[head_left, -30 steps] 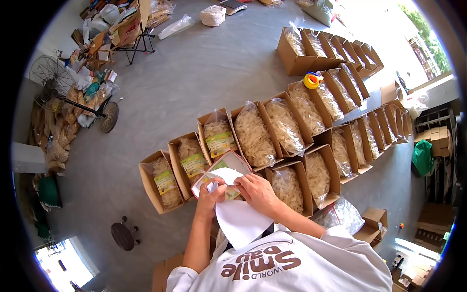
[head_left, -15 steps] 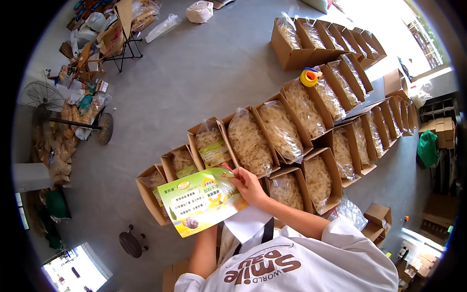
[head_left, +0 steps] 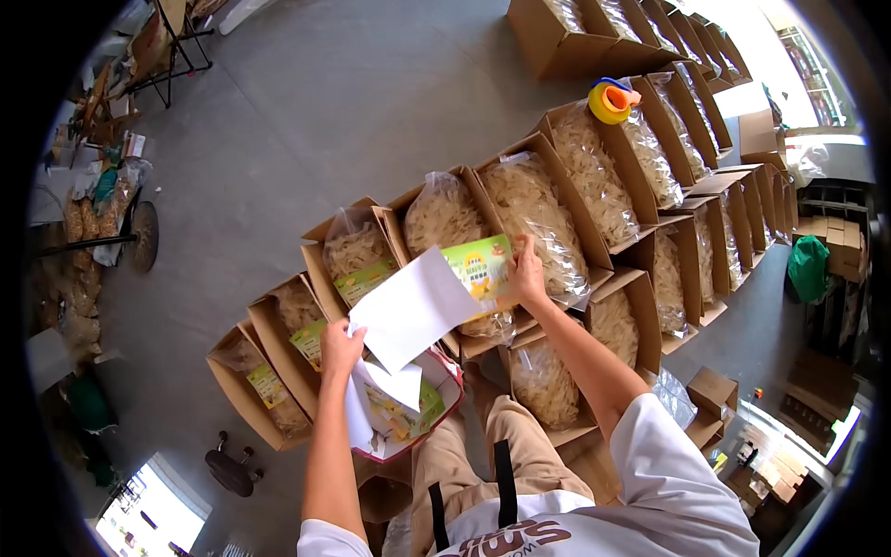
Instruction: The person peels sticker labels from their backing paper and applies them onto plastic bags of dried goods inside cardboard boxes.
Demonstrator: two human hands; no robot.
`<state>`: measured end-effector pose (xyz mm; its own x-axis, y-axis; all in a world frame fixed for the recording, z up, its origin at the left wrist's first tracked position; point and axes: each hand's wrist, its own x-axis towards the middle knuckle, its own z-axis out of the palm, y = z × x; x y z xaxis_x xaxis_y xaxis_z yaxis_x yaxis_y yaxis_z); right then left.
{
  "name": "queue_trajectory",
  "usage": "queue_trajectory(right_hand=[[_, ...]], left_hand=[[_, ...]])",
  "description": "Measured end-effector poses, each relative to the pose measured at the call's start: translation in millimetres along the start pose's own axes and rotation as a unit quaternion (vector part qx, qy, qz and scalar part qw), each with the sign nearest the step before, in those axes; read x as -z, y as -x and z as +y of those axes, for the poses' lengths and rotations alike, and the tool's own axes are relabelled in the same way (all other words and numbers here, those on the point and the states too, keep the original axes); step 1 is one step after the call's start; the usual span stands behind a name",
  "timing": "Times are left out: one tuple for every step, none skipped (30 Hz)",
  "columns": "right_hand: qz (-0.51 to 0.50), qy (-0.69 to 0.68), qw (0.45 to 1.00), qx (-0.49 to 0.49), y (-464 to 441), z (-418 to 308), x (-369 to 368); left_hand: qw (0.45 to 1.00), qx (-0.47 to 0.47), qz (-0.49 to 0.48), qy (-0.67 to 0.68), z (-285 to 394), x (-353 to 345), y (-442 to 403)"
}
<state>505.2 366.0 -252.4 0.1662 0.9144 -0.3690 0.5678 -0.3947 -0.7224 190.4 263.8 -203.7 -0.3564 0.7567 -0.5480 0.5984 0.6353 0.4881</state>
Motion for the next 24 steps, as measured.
queue_trajectory(right_hand=[[-0.016,0.016,0.999,0.027,-9.7,-3.5,-2.7],[-0.027,0.028,0.998,0.039,-20.3,6.1,-9.2],[-0.038,0.039,0.997,0.051,-30.9,15.5,-15.6],[-0.051,0.178,0.969,0.163,-39.8,32.4,-22.7],[-0.064,0.309,0.909,0.272,-48.1,46.1,-30.6],[-0.078,0.404,0.863,0.292,-53.7,56.0,-42.2],[-0.087,0.407,0.862,0.290,-57.8,70.2,-55.5],[-0.087,0.474,0.829,0.285,-60.8,83.1,-68.8],[-0.087,0.537,0.791,0.280,-61.4,95.2,-80.8],[-0.063,0.553,0.791,0.255,-59.1,97.5,-88.9],[-0.072,0.553,0.790,0.256,-60.8,98.8,-93.7],[-0.194,0.517,0.825,0.122,-62.9,82.4,-92.1],[-0.307,0.465,0.830,-0.018,-63.7,76.7,-93.9],[-0.254,0.385,0.887,0.011,-59.0,86.4,-95.7],[-0.258,0.386,0.886,0.010,-54.8,95.1,-101.8],[-0.197,0.382,0.901,0.050,-50.4,102.8,-107.1],[-0.135,0.377,0.912,0.091,-45.9,109.5,-110.0],[-0.135,0.380,0.910,0.092,-41.6,115.5,-111.0],[-0.096,0.378,0.911,0.130,-37.7,121.0,-111.6],[-0.057,0.374,0.910,0.169,-34.0,125.3,-112.7],[-0.057,0.374,0.909,0.173,-28.5,127.9,-113.3],[-0.058,0.305,0.932,0.189,-22.3,132.4,-113.6],[-0.058,0.235,0.949,0.203,-19.2,136.5,-114.2],[-0.097,0.238,0.947,0.193,-18.4,134.0,-118.4]], left_hand=[[0.999,-0.010,-0.014,-0.039,9.0,-7.8,-14.9],[0.998,-0.030,0.003,-0.061,9.6,-20.4,-29.6],[0.998,-0.030,0.014,-0.057,20.0,-28.3,-39.3],[0.996,-0.017,-0.001,-0.090,25.4,-36.0,-49.5],[0.992,-0.005,-0.013,-0.124,29.4,-42.5,-59.8],[0.993,0.001,-0.018,-0.121,32.7,-48.9,-68.5],[0.987,0.009,-0.048,-0.152,33.9,-55.9,-74.6],[0.980,0.018,-0.078,-0.183,35.4,-62.1,-78.1],[0.979,0.025,-0.085,-0.182,34.9,-69.5,-80.3],[0.975,0.024,-0.091,-0.201,34.4,-76.5,-81.9],[0.970,0.023,-0.097,-0.220,33.8,-81.8,-82.6],[0.966,0.013,-0.107,-0.235,33.0,-84.1,-82.7],[0.966,0.019,-0.110,-0.235,25.5,-87.9,-83.7],[0.964,0.011,-0.094,-0.248,18.6,-90.9,-84.3],[0.962,0.001,-0.077,-0.260,14.4,-91.6,-84.8],[0.963,0.021,-0.075,-0.257,11.0,-89.4,-86.2],[0.964,0.023,-0.078,-0.255,6.9,-86.6,-86.0],[0.964,0.028,-0.075,-0.253,2.5,-82.6,-85.0],[0.965,0.034,-0.070,-0.250,0.3,-79.1,-83.5],[0.967,0.049,-0.077,-0.239,0.0,-75.5,-81.3],[0.967,0.050,-0.074,-0.238,-2.8,-73.4,-79.8],[0.967,0.047,-0.081,-0.237,-6.9,-71.6,-78.5],[0.967,0.042,-0.089,-0.237,-10.3,-68.7,-76.8],[0.967,0.042,-0.088,-0.235,-12.4,-63.8,-74.6]])
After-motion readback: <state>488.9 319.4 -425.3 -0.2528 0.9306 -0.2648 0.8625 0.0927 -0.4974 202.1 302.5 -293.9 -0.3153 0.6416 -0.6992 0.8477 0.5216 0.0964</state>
